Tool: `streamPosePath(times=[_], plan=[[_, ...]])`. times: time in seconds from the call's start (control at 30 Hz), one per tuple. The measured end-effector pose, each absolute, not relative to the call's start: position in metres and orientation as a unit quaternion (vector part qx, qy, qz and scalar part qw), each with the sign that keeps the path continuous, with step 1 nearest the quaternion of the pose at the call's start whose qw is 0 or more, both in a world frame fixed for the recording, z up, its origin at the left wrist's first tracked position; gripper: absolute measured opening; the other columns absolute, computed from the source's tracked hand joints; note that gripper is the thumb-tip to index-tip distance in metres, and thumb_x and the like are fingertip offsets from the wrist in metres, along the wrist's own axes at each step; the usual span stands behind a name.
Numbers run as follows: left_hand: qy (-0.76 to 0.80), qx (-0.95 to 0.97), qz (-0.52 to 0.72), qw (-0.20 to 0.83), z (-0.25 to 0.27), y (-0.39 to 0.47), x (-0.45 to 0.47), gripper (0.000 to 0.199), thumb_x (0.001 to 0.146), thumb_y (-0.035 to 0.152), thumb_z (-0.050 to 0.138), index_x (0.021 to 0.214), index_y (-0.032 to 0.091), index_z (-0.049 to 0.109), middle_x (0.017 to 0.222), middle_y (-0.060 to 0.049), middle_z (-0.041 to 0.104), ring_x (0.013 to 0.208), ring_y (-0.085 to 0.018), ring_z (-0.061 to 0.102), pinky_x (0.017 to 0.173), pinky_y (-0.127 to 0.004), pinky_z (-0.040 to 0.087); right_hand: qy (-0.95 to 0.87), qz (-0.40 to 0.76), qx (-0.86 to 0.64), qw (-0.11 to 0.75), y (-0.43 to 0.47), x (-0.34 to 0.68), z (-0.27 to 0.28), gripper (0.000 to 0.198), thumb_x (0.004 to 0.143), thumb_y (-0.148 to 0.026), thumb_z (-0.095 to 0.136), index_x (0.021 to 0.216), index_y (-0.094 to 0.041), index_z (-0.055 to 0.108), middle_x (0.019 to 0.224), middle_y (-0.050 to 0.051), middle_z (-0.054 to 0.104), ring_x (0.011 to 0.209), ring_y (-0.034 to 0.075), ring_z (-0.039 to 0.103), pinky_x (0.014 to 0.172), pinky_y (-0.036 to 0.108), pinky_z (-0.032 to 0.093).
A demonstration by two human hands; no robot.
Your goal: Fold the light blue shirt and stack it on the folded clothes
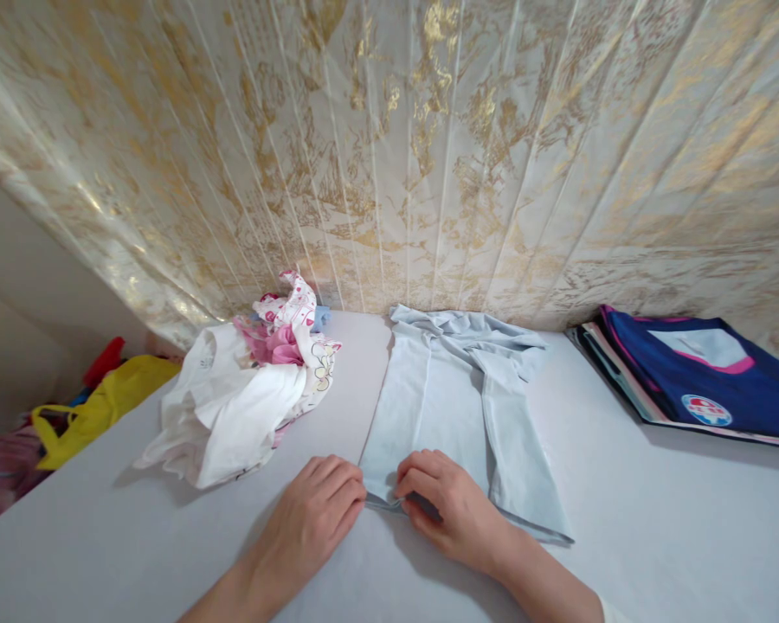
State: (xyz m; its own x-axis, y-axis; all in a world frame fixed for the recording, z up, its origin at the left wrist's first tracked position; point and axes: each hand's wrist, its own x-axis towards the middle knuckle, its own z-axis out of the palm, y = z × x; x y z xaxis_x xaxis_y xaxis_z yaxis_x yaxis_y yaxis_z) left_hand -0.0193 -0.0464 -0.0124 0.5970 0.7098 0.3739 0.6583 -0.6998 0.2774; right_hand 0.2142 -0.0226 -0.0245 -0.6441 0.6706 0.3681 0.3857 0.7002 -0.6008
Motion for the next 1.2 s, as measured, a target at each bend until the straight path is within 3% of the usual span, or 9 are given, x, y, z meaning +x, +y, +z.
streamPosePath(times=[0.6,1.13,1.2], plan=[[0.38,0.897,0.225,-0.006,-0.0071,-0.0473,-0.0146,0.025,0.1,0.013,0.038,0.084,0.019,0.056,0.086,-0.003,0.062,0.078,-0.018,0.054,0.07,-0.032,0.042,-0.861,0.268,-0.307,0.305,-0.0223,0.2147,-0.0205,0.018,0.081,-0.007,0.053,0.091,-0.021,0.059,0.093,0.004,0.064,0.087,0.018,0.06,0.079,0.031,0.044],[0.363,0.912,0.189,-0.041,-0.0144,-0.0506,-0.0173,0.026,0.099,0.008,0.034,0.09,0.017,0.057,0.091,-0.004,0.063,0.082,-0.019,0.057,0.073,-0.034,0.044,-0.893,0.222,-0.284,0.267,-0.025,0.2139,-0.02,0.018,0.073,-0.005,0.056,0.081,-0.021,0.058,0.094,0.003,0.064,0.079,0.016,0.056,0.075,0.031,0.039],[0.376,0.907,0.188,-0.035,-0.0128,-0.0534,-0.0177,0.025,0.1,0.011,0.034,0.097,0.017,0.059,0.094,-0.005,0.065,0.085,-0.02,0.058,0.076,-0.035,0.045,-0.898,0.209,-0.287,0.259,-0.0258,0.2134,-0.0185,0.018,0.073,-0.006,0.057,0.083,-0.02,0.058,0.093,0.003,0.064,0.079,0.017,0.056,0.074,0.032,0.039]])
